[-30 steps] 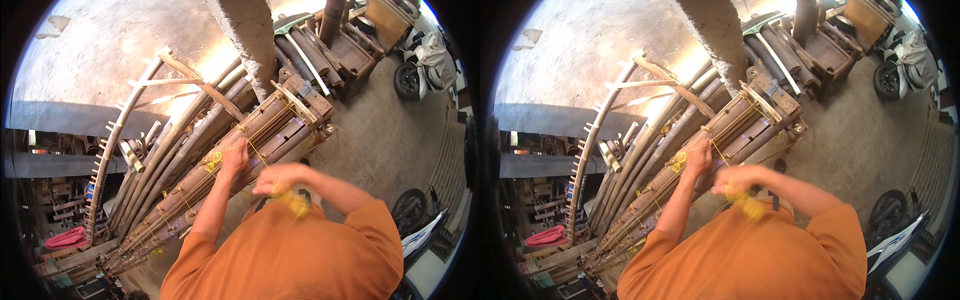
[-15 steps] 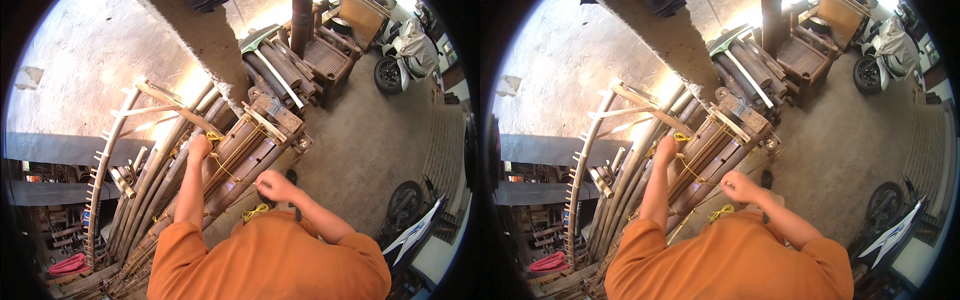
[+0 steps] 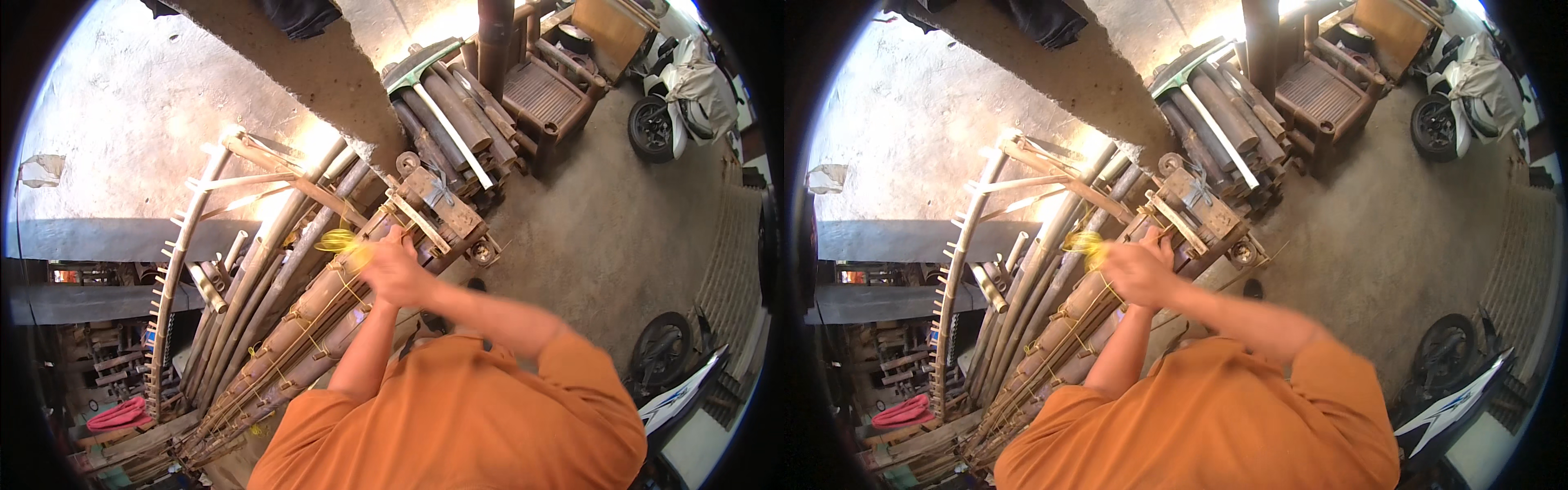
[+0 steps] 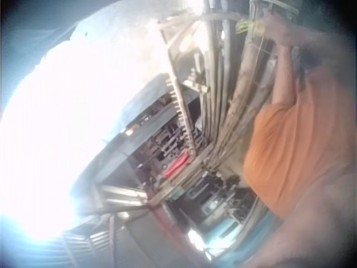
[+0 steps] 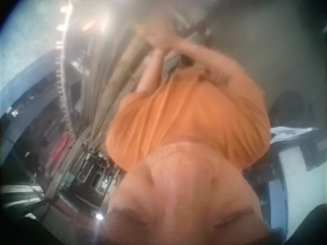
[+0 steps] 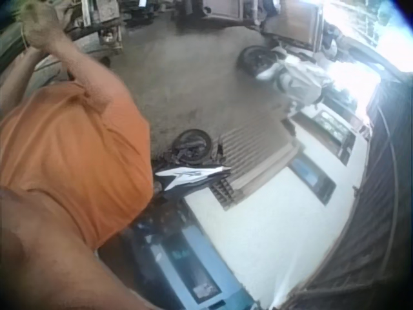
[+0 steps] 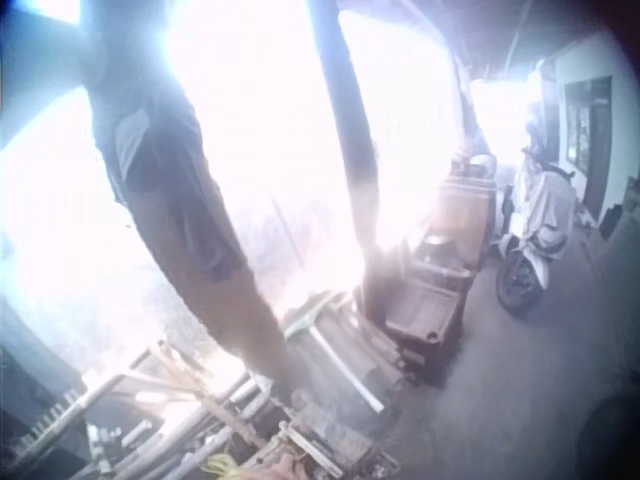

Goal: The person repeatedly picks up thin bamboo sticks from the floor and secures them to a curved bamboo rack using yellow string. They wrap the string around the sticks and the rack, then tie knots to hold them in place.

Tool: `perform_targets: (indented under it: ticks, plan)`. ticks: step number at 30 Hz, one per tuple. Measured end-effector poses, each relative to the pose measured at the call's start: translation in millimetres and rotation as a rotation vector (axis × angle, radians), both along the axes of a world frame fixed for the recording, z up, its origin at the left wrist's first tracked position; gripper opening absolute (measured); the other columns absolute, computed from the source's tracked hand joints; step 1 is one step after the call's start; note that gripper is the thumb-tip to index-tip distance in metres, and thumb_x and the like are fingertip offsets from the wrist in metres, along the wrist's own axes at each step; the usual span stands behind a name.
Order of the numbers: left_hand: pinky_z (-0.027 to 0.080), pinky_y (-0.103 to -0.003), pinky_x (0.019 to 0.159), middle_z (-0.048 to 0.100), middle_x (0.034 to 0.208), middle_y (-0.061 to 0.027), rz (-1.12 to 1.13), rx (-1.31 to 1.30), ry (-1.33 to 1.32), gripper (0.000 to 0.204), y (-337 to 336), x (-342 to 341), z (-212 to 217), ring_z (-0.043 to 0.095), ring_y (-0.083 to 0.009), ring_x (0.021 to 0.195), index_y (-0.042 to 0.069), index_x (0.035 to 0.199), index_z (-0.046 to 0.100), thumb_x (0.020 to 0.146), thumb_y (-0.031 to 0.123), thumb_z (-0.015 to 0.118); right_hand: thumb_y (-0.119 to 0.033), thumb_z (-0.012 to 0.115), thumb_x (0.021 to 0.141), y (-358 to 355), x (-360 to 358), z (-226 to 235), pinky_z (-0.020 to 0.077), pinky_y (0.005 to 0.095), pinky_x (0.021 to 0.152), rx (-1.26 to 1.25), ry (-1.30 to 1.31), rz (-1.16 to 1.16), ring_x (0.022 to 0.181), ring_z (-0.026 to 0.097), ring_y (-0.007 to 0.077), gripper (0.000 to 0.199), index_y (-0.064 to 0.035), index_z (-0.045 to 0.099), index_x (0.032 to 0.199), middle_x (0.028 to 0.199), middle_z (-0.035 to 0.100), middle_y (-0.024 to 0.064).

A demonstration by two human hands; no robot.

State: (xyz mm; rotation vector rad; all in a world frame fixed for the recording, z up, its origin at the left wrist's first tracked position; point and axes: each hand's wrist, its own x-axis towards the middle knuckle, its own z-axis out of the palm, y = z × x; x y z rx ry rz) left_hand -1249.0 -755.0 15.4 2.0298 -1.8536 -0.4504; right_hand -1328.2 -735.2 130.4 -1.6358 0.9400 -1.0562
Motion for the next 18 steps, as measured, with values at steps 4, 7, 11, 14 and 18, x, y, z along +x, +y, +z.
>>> perform_targets:
  ticks: [4, 7, 11, 14, 18]
  plan:
    - [0.042, -0.047, 0.081, 0.062, 0.102, -0.0204, -0.118, -0.209, 0.059, 0.022, -7, 2, 5, 0.058, -0.0365, 0.094, 0.005, 0.111, 0.06, 0.094, 0.018, 0.053, -0.054, 0.041, 0.096, -111, 2, -9, 0.0271, 0.0573, 0.104, -0.412, 1.055, 0.3, 0.11, 0.056, 0.035, 0.055, -0.0121, 0.07, 0.115, 0.117, 0.064, 0.0182]
    - [0.041, -0.051, 0.087, 0.066, 0.101, -0.0236, -0.077, 0.09, 0.215, 0.027, -9, -2, 31, 0.061, -0.0417, 0.098, 0.005, 0.115, 0.063, 0.095, 0.02, 0.051, -0.053, 0.041, 0.098, -154, -5, -43, 0.0304, 0.0577, 0.096, -0.245, 1.087, 0.338, 0.105, 0.056, 0.034, 0.053, -0.0101, 0.072, 0.105, 0.108, 0.063, 0.0162]
    - [0.041, -0.05, 0.09, 0.067, 0.097, -0.0205, -0.073, 0.027, 0.03, 0.027, -6, 3, 25, 0.063, -0.0398, 0.094, 0.008, 0.109, 0.067, 0.095, 0.024, 0.051, -0.044, 0.052, 0.098, -125, -35, 9, 0.04, 0.0337, 0.057, 0.548, -0.318, 0.598, 0.058, 0.046, 0.014, 0.05, -0.0019, 0.058, 0.071, 0.063, 0.059, 0.0056]
    - [0.044, -0.046, 0.085, 0.069, 0.092, -0.0188, -0.036, 0.005, 0.025, 0.025, -2, 3, 25, 0.065, -0.0368, 0.085, 0.007, 0.105, 0.069, 0.096, 0.024, 0.052, -0.037, 0.051, 0.098, -38, -111, 22, 0.044, 0.0415, 0.061, 0.104, 0.278, 0.942, 0.057, 0.053, 0.0286, 0.046, -0.0028, 0.056, 0.068, 0.062, 0.057, 0.0147]
    - [0.047, -0.038, 0.08, 0.07, 0.089, -0.0125, -0.03, -0.03, 0.416, 0.021, -10, -1, 29, 0.065, -0.0244, 0.085, 0.004, 0.098, 0.068, 0.097, 0.018, 0.052, -0.029, 0.051, 0.095, 41, -120, -119, 0.045, 0.0456, 0.06, -0.04, 0.301, 0.382, 0.057, 0.05, 0.0417, 0.043, 0.0002, 0.053, 0.065, 0.059, 0.055, 0.0199]
